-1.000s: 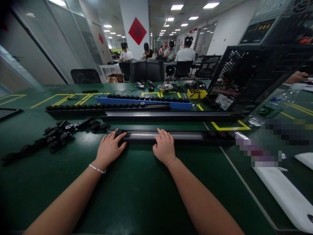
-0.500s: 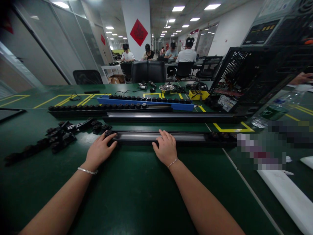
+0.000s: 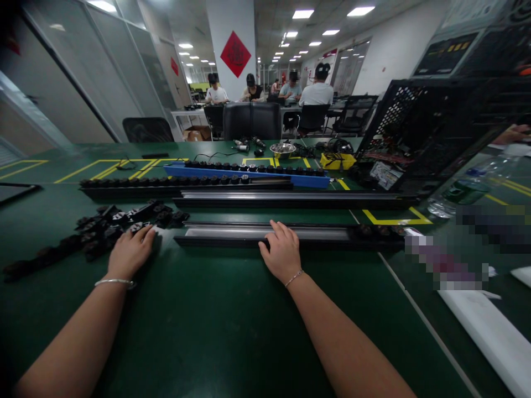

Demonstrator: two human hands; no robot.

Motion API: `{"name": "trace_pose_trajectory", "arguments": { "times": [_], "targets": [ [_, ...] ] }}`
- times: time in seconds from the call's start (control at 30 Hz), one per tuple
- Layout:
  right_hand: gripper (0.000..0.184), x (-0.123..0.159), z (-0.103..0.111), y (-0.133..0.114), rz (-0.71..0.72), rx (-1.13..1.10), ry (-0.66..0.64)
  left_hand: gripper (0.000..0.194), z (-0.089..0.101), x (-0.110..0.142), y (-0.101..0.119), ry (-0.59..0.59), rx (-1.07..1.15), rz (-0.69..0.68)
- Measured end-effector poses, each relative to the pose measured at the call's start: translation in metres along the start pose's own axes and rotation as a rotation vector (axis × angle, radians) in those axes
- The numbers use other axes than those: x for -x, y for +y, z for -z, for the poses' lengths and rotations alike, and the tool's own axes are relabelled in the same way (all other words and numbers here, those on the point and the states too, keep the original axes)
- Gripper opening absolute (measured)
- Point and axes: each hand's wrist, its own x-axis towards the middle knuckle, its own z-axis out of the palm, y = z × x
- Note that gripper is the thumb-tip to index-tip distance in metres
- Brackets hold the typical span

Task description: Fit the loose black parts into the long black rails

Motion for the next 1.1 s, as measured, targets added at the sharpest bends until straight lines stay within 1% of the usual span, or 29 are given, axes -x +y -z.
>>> {"name": "trace_pose_trajectory", "arguments": {
  "times": [0.1, 0.17, 0.2, 0.27, 0.33, 0.4, 0.43, 0.47, 0.5, 0.57, 0.6, 0.67, 0.7, 0.77, 0.83, 0.9, 0.93, 1.03, 1.1],
  "targets": [
    [0.021, 0.0, 0.0, 0.001, 0.0, 0.003, 0.002, 0.06, -0.003, -0.006, -0.019, -0.138, -0.011, 0.219],
    [0.021, 0.0, -0.001, 0.001, -0.001, 0.005, -0.002, 0.06, -0.003, -0.008, -0.027, -0.197, 0.017, 0.322],
    [0.022, 0.0, -0.001, 0.001, -0.002, 0.004, -0.003, 0.06, -0.003, -0.009, -0.03, -0.195, 0.037, 0.341],
    [0.021, 0.001, -0.001, 0.001, -0.001, 0.0, 0.001, 0.058, -0.003, -0.008, -0.028, -0.154, 0.075, 0.338],
    [0.021, 0.0, -0.001, 0.0, -0.001, -0.005, 0.009, 0.055, 0.0, -0.004, -0.015, -0.084, 0.096, 0.289],
    [0.021, 0.0, -0.001, 0.0, -0.003, -0.007, 0.013, 0.053, 0.005, 0.003, 0.011, -0.006, 0.101, 0.167],
    [0.021, 0.0, -0.001, -0.001, -0.005, -0.005, 0.011, 0.051, 0.008, 0.007, 0.029, 0.054, 0.099, 0.084],
    [0.021, -0.001, -0.001, -0.001, -0.009, -0.003, 0.007, 0.05, 0.011, 0.012, 0.048, 0.099, 0.123, -0.028],
    [0.021, -0.001, 0.0, -0.001, -0.012, 0.001, 0.001, 0.049, 0.013, 0.017, 0.069, 0.121, 0.16, -0.147],
    [0.021, -0.001, 0.0, -0.001, -0.014, 0.006, -0.009, 0.047, 0.016, 0.028, 0.11, 0.09, 0.217, -0.352],
    [0.021, 0.0, 0.0, -0.001, -0.012, 0.007, -0.013, 0.047, 0.016, 0.034, 0.127, 0.065, 0.227, -0.418],
    [0.021, 0.001, -0.001, 0.0, -0.001, 0.005, -0.016, 0.047, 0.013, 0.042, 0.155, 0.017, 0.22, -0.474],
    [0.021, 0.001, -0.001, 0.0, 0.006, 0.002, -0.018, 0.047, 0.011, 0.046, 0.163, 0.007, 0.205, -0.468],
    [0.022, 0.001, -0.001, 0.001, 0.021, -0.006, -0.019, 0.047, 0.007, 0.049, 0.17, -0.003, 0.174, -0.457],
    [0.024, -0.002, 0.004, 0.006, 0.03, -0.004, 0.002, 0.046, 0.005, 0.051, 0.168, 0.002, 0.153, -0.463],
    [0.028, -0.006, 0.016, 0.019, 0.001, 0.032, 0.07, 0.047, 0.004, 0.051, 0.163, 0.011, 0.145, -0.481],
    [0.031, -0.008, 0.024, 0.029, -0.045, 0.069, 0.119, 0.047, 0.004, 0.051, 0.161, 0.015, 0.142, -0.486],
    [0.044, -0.007, 0.052, 0.071, -0.299, 0.241, 0.295, 0.048, 0.005, 0.051, 0.159, 0.016, 0.127, -0.485],
    [0.051, -0.001, 0.065, 0.099, -0.472, 0.364, 0.353, 0.048, 0.004, 0.051, 0.159, 0.011, 0.121, -0.479]
  ]
}}
